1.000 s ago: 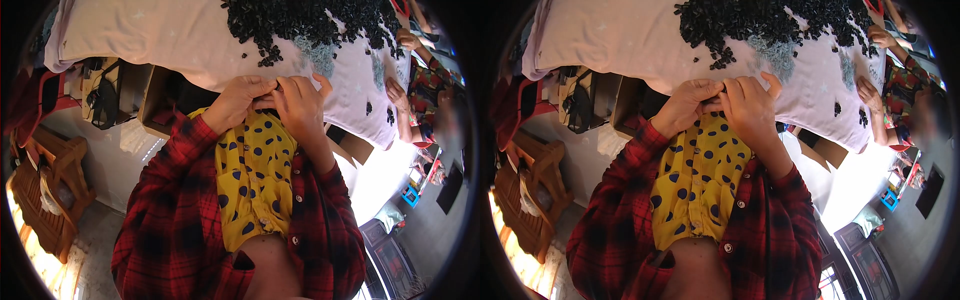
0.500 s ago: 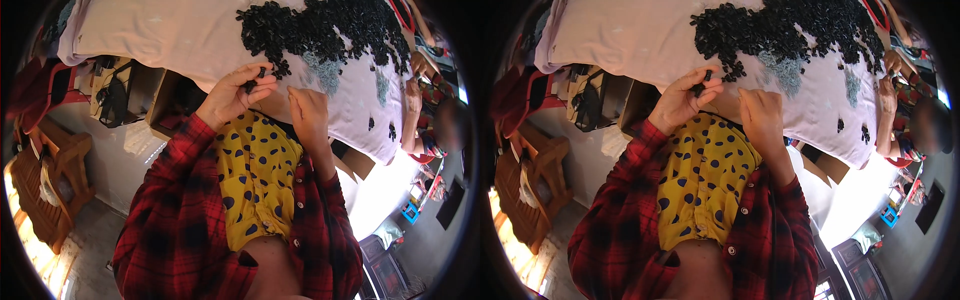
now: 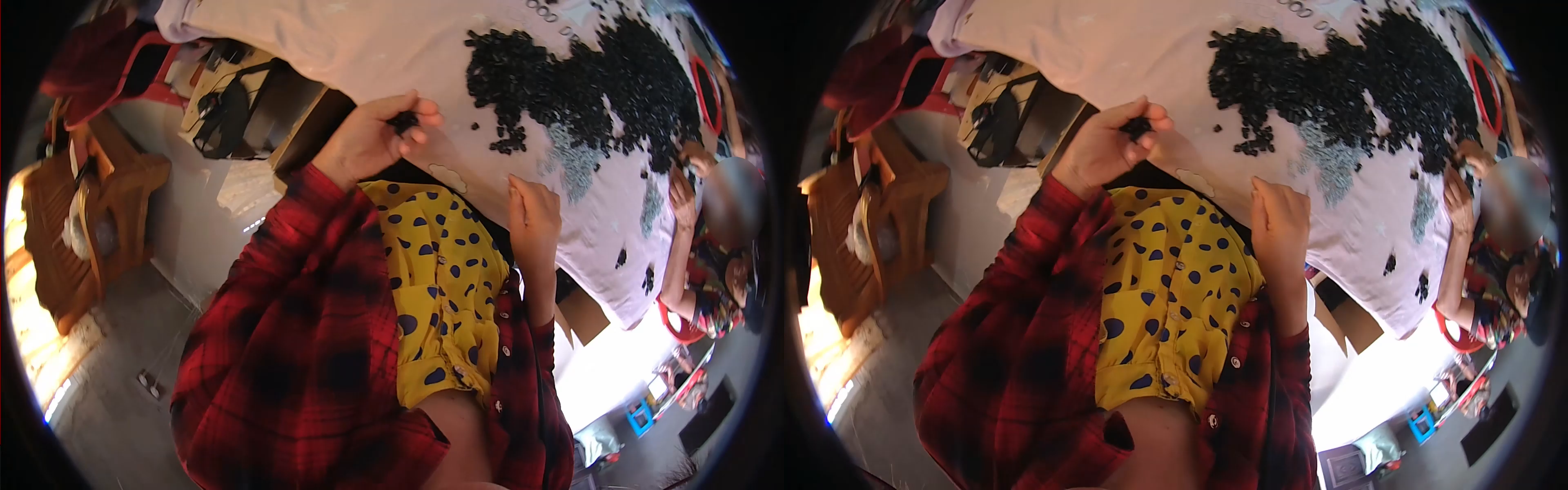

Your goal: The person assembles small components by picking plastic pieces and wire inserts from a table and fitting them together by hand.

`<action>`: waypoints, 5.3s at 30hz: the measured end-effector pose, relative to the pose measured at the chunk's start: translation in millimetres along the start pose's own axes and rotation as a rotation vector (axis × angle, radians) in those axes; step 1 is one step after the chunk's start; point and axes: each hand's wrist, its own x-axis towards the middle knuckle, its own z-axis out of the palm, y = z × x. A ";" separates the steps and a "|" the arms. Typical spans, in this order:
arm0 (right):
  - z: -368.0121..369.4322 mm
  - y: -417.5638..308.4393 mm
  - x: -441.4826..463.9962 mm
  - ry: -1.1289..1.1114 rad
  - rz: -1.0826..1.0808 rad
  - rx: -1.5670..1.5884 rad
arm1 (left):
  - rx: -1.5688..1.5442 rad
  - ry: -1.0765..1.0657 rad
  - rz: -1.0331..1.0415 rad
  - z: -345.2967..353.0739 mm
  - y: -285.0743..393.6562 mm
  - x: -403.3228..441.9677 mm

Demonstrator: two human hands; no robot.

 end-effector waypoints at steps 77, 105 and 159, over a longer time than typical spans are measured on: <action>-4.6 42.6 147.6 -0.009 -0.194 -0.310 | 1.672 0.353 1.222 52.3 -8.1 121.5; 4.7 27.3 96.8 -0.048 -0.144 -0.037 | 1.400 0.130 1.038 46.6 -19.7 147.5; -12.9 37.7 -15.6 0.293 0.197 -0.067 | 1.773 0.089 1.276 86.1 -57.0 112.2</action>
